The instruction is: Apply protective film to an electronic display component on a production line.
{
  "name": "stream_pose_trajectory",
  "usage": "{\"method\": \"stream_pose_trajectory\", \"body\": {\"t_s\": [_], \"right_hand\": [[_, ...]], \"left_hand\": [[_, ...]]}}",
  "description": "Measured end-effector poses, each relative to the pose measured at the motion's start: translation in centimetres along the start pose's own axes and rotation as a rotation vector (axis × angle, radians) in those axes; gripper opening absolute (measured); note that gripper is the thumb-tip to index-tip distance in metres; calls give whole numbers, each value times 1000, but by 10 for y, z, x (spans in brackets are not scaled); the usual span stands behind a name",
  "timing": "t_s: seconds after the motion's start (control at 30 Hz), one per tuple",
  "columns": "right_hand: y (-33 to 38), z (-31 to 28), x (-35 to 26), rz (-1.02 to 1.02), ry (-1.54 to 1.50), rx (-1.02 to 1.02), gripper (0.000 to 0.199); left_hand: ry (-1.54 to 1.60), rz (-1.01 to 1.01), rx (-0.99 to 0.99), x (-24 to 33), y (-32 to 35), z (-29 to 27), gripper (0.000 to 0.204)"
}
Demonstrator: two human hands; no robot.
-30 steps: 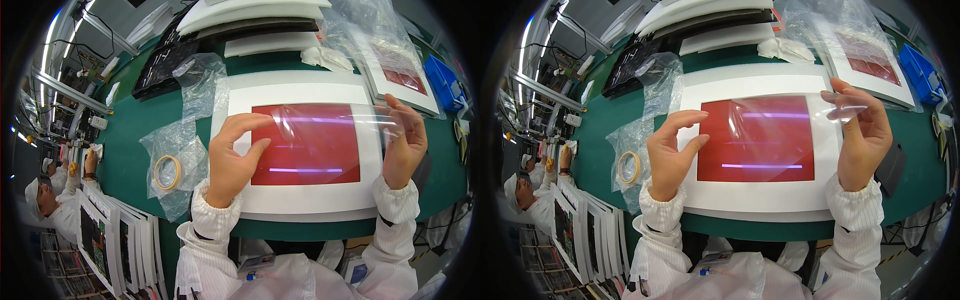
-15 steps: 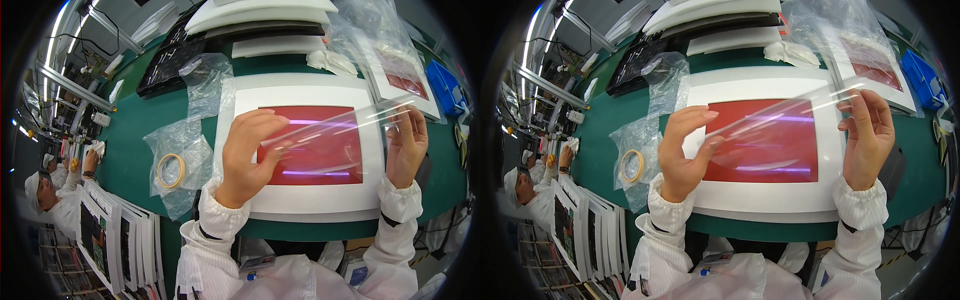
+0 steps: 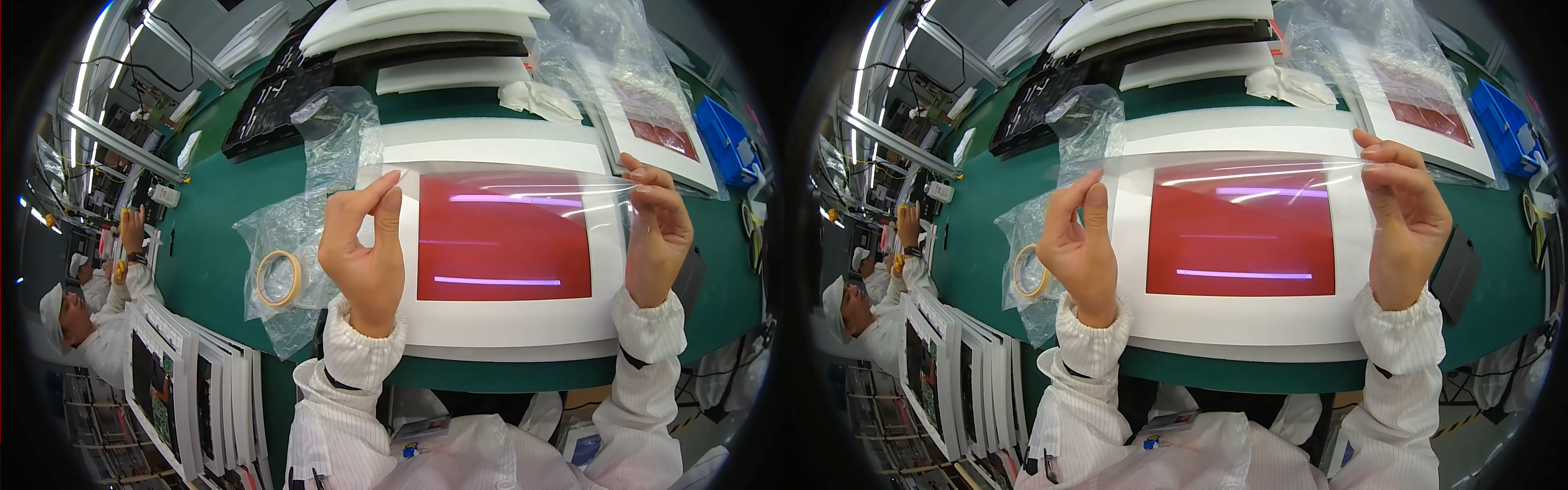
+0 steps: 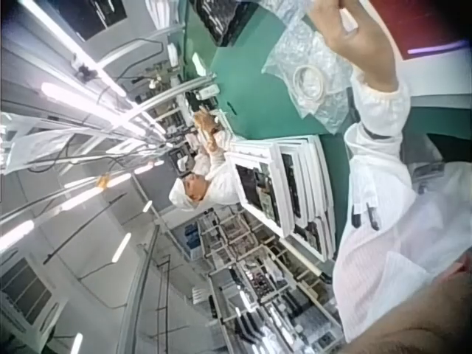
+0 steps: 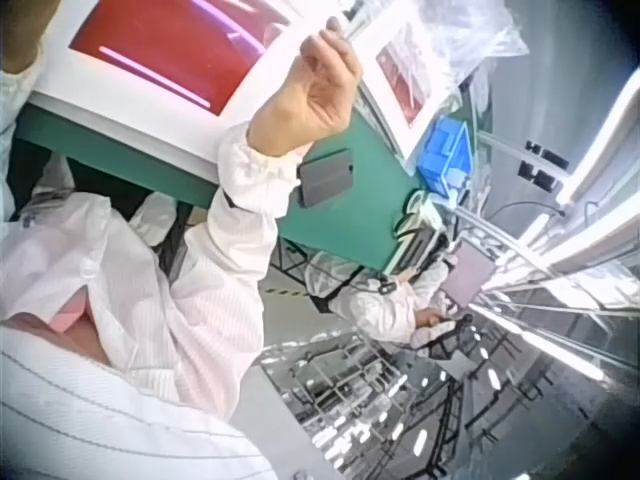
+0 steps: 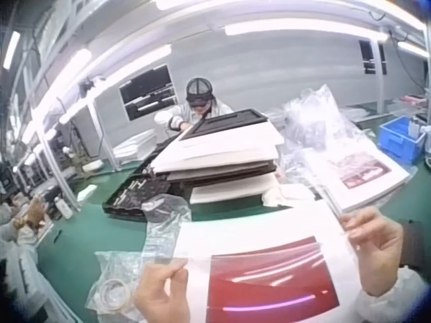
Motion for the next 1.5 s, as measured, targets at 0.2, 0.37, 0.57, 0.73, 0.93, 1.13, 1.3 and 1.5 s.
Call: {"method": "stream_pose_trajectory", "body": {"t_s": [0.2, 0.37, 0.57, 0.73, 0.93, 1.13, 1.3, 1.5], "right_hand": [[0, 4, -2, 21, 49, -27, 10], [0, 7, -2, 33, 76, -40, 13], [3, 7, 3, 88, 71, -37, 16], [2, 9, 2, 115, 30, -26, 16], [2, 9, 2, 121, 68, -17, 14], [3, 10, 0, 141, 89, -5, 12], [3, 8, 2, 150, 94, 5, 12], [2, 7, 1, 139, 110, 20, 12]], "left_hand": [[198, -166, 27, -3, 0, 2, 14], [170, -173, 14, -8, -1, 3, 16], [218, -220, -17, -15, -1, 7, 18], [197, -228, -76, -15, -2, 8, 20], [227, -249, -76, -16, -1, 11, 21], [204, -261, -92, -17, 0, 11, 20], [184, -274, -100, -19, 0, 12, 19], [166, -275, -107, -17, -1, 11, 19]]}}
Point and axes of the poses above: each hand's wrist, its own y-axis away from the middle knuckle, its own z-axis out of the palm, x = y × z, the point moved 5 cm from there along -y, towards the middle knuckle, and after that the axes turned 15 degrees about -z, right-handed, at the moved point
